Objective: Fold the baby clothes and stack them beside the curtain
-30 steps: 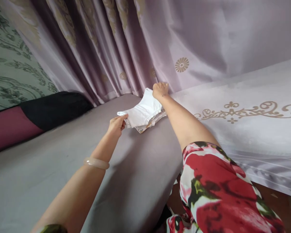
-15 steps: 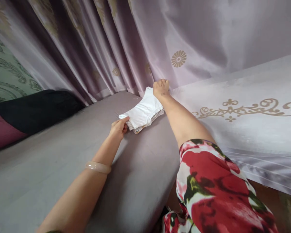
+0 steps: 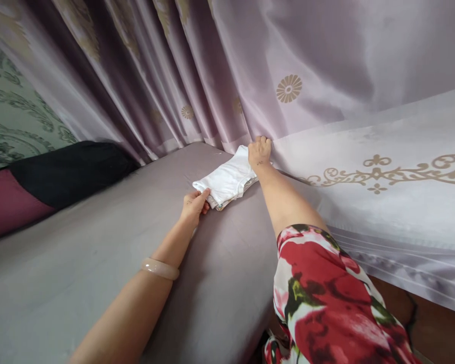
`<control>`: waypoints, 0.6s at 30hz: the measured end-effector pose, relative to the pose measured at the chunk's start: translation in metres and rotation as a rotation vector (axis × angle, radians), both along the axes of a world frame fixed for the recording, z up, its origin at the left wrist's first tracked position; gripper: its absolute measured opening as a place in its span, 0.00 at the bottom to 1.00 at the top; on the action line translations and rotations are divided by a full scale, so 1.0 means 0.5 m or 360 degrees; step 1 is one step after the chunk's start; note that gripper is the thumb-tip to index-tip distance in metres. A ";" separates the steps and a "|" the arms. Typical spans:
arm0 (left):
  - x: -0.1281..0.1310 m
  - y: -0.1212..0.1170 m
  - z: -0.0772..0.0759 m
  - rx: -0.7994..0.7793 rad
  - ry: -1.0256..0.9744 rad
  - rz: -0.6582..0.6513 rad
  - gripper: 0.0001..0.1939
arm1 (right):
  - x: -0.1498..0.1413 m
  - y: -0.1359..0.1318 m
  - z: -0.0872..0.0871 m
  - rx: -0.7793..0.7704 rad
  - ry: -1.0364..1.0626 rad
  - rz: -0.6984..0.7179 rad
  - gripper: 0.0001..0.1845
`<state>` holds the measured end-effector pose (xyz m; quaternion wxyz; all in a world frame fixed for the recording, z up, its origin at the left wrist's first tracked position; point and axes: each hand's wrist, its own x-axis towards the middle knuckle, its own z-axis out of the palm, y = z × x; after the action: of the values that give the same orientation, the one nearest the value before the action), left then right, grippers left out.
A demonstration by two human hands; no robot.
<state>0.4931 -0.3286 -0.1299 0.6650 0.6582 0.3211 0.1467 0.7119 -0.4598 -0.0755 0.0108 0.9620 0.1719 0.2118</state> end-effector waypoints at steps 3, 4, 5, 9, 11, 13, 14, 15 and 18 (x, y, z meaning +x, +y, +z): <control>0.001 -0.002 -0.002 0.0014 0.0055 -0.0010 0.16 | -0.009 -0.006 -0.025 0.0067 0.0016 0.0019 0.24; 0.001 -0.002 -0.003 0.0014 0.0062 -0.0013 0.17 | -0.013 -0.008 -0.032 0.0092 0.0034 0.0023 0.24; 0.002 -0.002 -0.005 0.0021 0.0063 -0.0023 0.17 | -0.015 -0.011 -0.039 0.0117 0.0058 0.0022 0.24; 0.004 0.000 -0.010 0.0074 0.0112 -0.0074 0.17 | -0.021 -0.016 -0.050 0.0179 0.0177 0.0009 0.23; 0.005 0.002 -0.012 0.0086 0.0171 -0.0100 0.17 | -0.024 -0.015 -0.047 0.0168 0.0252 -0.0018 0.23; 0.005 0.002 -0.011 0.0087 0.0212 -0.0125 0.16 | -0.029 -0.009 -0.041 0.0151 0.0300 -0.0044 0.22; 0.005 0.001 -0.009 0.0077 0.0223 -0.0134 0.16 | -0.033 -0.004 -0.038 0.0155 0.0299 -0.0032 0.22; 0.003 0.000 -0.006 0.0053 0.0229 -0.0143 0.17 | -0.037 0.001 -0.035 0.0167 0.0290 0.0012 0.22; -0.011 -0.006 0.009 -0.0119 0.0213 -0.0143 0.18 | -0.046 0.015 -0.035 0.0190 0.0352 0.0291 0.26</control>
<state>0.4874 -0.3316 -0.1251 0.6719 0.6551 0.3403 0.0604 0.6887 -0.4520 -0.0933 -0.0847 0.9588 0.2460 0.1145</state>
